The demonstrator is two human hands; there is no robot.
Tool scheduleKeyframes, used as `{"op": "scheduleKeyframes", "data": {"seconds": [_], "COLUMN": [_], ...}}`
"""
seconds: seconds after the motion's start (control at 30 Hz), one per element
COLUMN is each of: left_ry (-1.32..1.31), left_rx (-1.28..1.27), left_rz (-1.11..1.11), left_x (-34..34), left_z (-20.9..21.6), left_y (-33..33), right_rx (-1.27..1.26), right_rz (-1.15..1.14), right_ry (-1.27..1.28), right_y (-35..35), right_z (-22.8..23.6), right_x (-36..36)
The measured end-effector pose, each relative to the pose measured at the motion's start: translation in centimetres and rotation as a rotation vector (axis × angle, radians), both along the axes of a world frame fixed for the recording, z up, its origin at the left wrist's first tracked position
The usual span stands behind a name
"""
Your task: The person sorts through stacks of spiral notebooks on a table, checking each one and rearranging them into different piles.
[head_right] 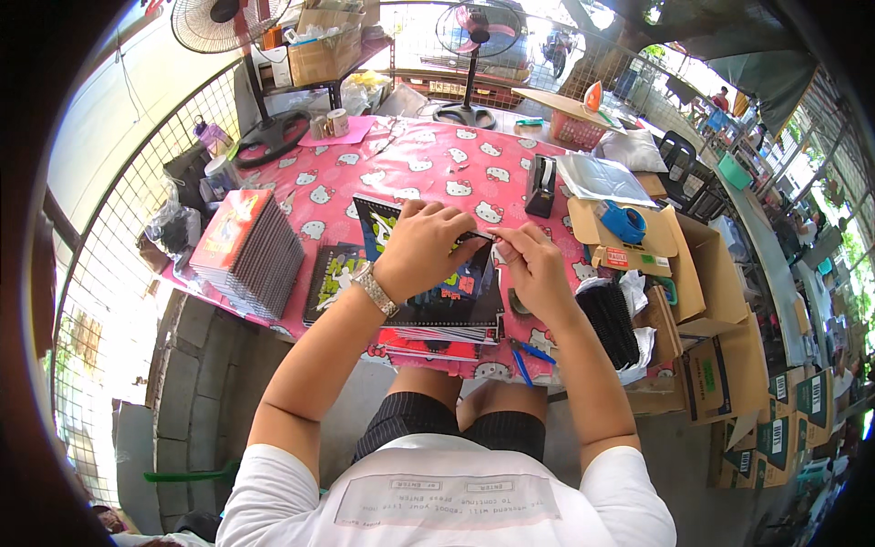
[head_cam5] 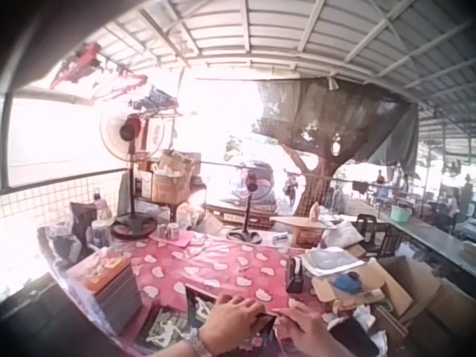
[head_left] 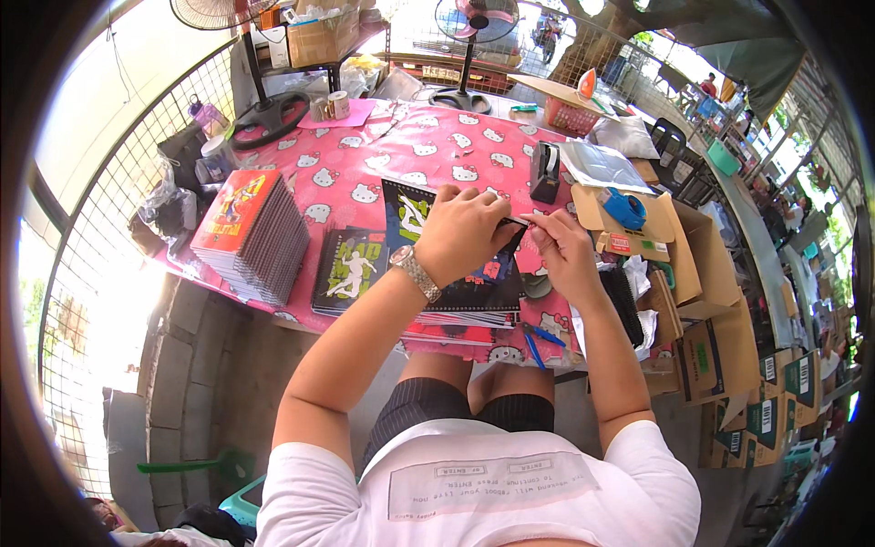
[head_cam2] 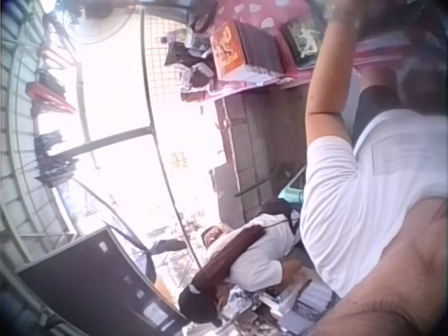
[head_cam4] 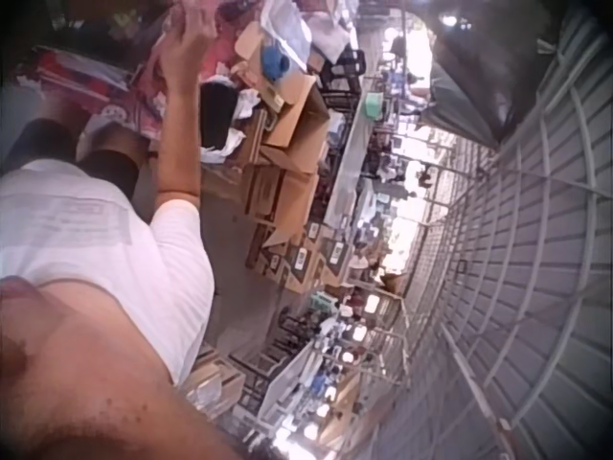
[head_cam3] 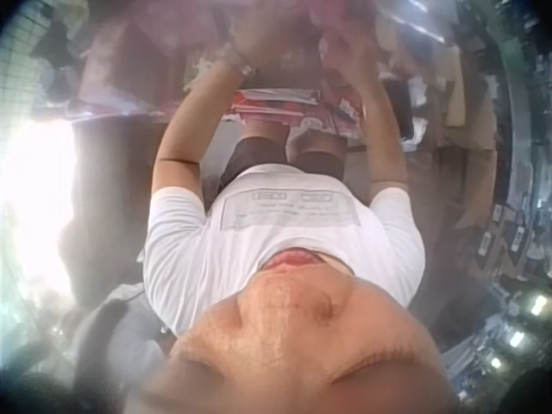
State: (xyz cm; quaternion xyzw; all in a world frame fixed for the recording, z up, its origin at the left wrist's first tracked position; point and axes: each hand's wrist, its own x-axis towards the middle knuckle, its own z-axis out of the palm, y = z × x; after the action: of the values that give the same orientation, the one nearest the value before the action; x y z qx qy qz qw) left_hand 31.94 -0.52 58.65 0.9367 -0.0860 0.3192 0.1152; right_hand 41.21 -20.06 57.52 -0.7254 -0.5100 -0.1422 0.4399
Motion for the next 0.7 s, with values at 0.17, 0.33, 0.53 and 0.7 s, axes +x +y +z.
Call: {"op": "scheduleKeyframes", "data": {"seconds": [0.17, 0.33, 0.53, 0.7], "left_ry": [0.019, 0.056, 0.059, 0.014], "left_rx": [0.003, 0.020, -0.059, -0.080], "left_rz": [-0.052, -0.135, -0.176, -0.360], "left_x": [-0.4, -0.1, -1.7, 0.7], "left_z": [-0.2, -0.3, 0.1, 0.7], "left_y": [-0.8, -0.7, 0.4, -0.5], "right_rx": [-0.155, -0.219, -0.095, -0.593], "right_rz": [-0.084, -0.084, 0.079, -0.706], "right_ry": [0.108, 0.079, 0.934, -0.028], "right_y": [-0.5, -0.7, 0.2, -5.9], "right_z": [2.9, 4.0, 0.7, -26.0], "right_x": [-1.6, -2.4, 1.6, 14.7]}}
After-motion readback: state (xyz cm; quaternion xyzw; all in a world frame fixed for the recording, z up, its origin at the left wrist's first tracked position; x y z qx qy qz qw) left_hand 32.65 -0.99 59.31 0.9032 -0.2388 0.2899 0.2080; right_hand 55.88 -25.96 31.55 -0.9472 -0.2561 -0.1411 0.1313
